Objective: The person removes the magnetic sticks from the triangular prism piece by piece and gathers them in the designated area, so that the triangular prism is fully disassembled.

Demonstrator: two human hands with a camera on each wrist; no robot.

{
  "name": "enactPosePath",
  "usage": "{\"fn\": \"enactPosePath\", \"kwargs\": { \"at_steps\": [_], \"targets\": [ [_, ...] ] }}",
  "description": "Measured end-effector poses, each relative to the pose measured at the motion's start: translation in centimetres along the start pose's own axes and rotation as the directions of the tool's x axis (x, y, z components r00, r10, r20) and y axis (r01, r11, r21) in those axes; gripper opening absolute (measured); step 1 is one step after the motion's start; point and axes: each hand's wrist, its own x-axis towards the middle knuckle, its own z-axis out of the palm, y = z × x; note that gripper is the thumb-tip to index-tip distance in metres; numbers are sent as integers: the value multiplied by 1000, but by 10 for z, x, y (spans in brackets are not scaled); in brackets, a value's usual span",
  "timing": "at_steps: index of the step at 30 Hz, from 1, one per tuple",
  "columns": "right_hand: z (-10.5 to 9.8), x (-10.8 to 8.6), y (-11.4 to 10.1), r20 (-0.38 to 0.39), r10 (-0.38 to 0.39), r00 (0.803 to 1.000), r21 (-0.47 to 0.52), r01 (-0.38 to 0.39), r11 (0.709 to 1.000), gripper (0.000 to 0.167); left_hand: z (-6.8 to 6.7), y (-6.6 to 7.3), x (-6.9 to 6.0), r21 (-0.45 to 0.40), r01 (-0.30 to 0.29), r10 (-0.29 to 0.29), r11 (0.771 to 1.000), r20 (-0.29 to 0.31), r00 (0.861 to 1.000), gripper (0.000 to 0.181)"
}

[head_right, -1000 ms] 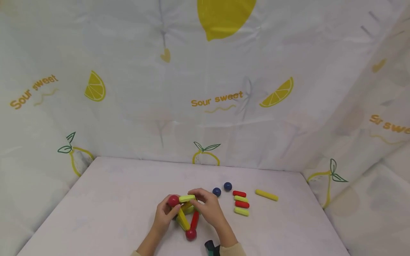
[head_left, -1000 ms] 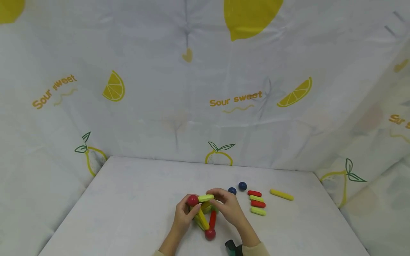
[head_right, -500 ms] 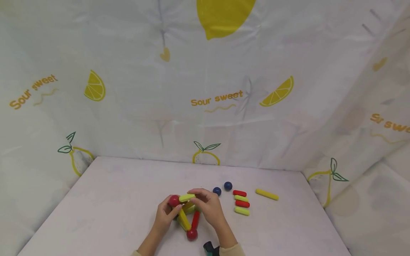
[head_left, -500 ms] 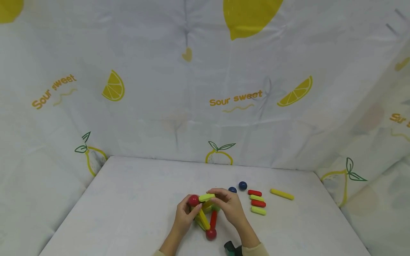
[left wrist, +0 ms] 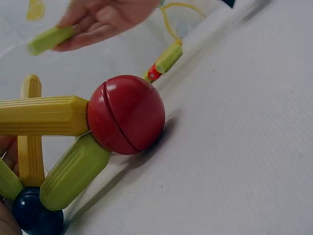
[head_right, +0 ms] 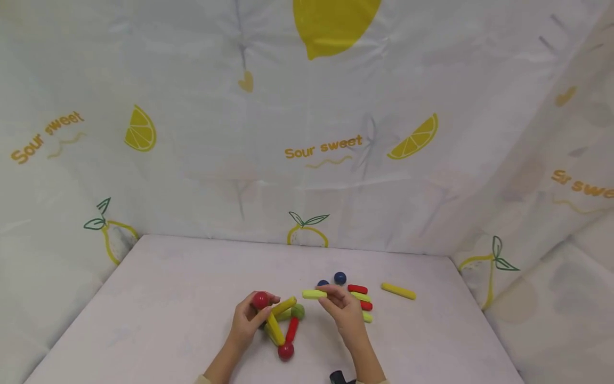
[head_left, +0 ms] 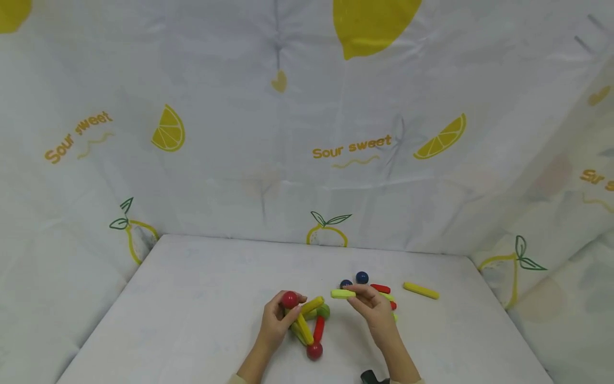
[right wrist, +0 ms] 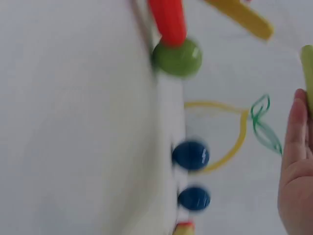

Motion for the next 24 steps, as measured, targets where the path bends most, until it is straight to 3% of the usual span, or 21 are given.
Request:
{"fn": "enactPosePath", "kwargs": {
  "at_steps": [4, 8, 11, 15, 18, 19, 21, 24],
  "targets": [
    [-31, -10, 11, -102, 121, 987, -155, -136, 979, 34, -6, 0, 5, 14, -13, 13, 1000, 17, 1000, 19],
    [-60, -19, 25, -185, 214, 959, -323, -265, 909, 33, -14, -2, 11, 25, -2, 0, 1000, 56, 998, 21],
    [-75, -23, 36, -213, 254, 943, -379, -319, 869, 32, -19, -4, 15, 44, -6, 2, 999, 71, 997, 21],
    [-85, -26, 47, -217, 265, 940, -420, -335, 844, 31, -23, -7, 14, 78, -8, 1, 997, 91, 996, 19],
    [-87, -26, 52, -221, 226, 949, -477, -308, 823, 27, -23, -8, 9, 158, 37, -53, 987, 99, 994, 22],
    [-88, -26, 53, -224, 214, 951, -493, -300, 817, 26, -23, -7, 7, 209, 63, -85, 976, 96, 992, 26],
    [-88, -27, 53, -225, 191, 955, -518, -283, 807, 24, -22, -5, 2, 335, 137, -172, 932, 77, 982, 41],
    [-89, -28, 51, -222, 161, 962, -545, -259, 798, 24, -17, 0, -6, 497, 239, -300, 834, 44, 953, 72]
  ]
}}
